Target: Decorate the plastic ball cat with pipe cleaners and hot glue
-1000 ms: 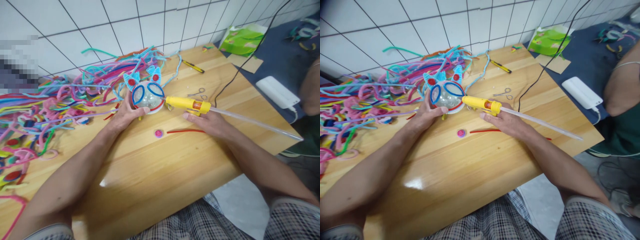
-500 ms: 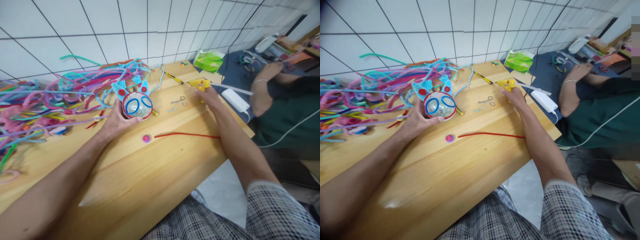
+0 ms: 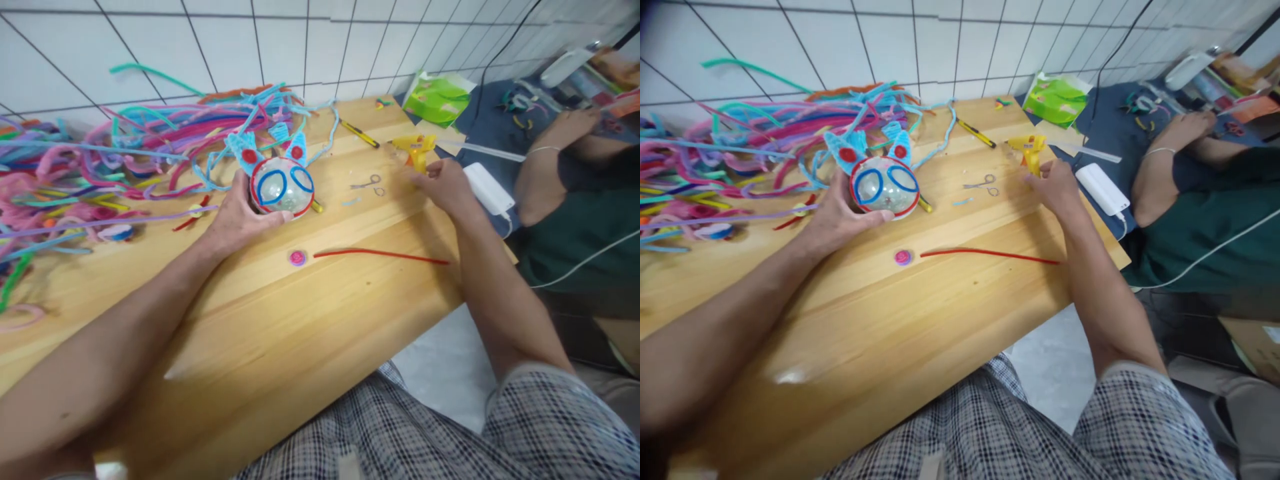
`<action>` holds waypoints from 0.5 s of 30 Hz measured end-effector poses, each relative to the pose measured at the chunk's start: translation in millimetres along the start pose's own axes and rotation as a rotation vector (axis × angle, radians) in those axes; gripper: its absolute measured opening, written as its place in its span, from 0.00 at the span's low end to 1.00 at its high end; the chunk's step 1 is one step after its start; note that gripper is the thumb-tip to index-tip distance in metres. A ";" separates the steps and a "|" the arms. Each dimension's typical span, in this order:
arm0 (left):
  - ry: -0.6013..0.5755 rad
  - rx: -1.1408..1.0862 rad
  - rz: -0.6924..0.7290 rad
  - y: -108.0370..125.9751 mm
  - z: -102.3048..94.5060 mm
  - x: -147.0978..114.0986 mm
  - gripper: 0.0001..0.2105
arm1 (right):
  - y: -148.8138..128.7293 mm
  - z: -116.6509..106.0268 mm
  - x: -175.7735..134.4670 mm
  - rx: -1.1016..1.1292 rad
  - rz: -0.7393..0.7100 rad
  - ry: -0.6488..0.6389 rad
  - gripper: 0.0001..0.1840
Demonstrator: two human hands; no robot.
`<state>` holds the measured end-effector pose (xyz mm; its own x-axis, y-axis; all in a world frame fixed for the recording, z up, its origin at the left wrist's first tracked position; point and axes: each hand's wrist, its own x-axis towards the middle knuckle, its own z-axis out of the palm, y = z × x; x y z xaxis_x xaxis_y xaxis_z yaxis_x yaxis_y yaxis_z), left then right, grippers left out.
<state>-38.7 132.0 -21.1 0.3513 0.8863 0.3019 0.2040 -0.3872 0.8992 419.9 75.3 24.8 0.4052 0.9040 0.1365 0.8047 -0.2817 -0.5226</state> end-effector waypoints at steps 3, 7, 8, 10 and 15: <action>-0.012 -0.012 0.007 4.8 0.9 1.4 0.48 | -30.6 -5.8 -61.9 -0.041 -0.165 -0.013 0.10; 0.005 -0.045 0.006 10.0 1.5 2.2 0.50 | -82.4 22.1 -131.3 0.005 -0.466 -0.312 0.06; 0.013 -0.046 0.001 10.2 1.9 1.9 0.51 | -91.8 31.7 -140.4 -0.003 -0.512 -0.365 0.05; 0.027 -0.033 -0.011 8.1 2.7 1.0 0.50 | -104.7 47.1 -148.4 -0.022 -0.564 -0.423 0.04; 0.064 -0.063 0.044 -7.0 7.3 -0.2 0.45 | -119.4 49.5 -138.8 -0.009 -0.466 -0.441 0.06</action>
<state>-33.5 132.6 -29.8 0.2992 0.8838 0.3598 0.1312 -0.4116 0.9019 246.1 -0.6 26.5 -0.2032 0.9791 -0.0124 0.8576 0.1718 -0.4848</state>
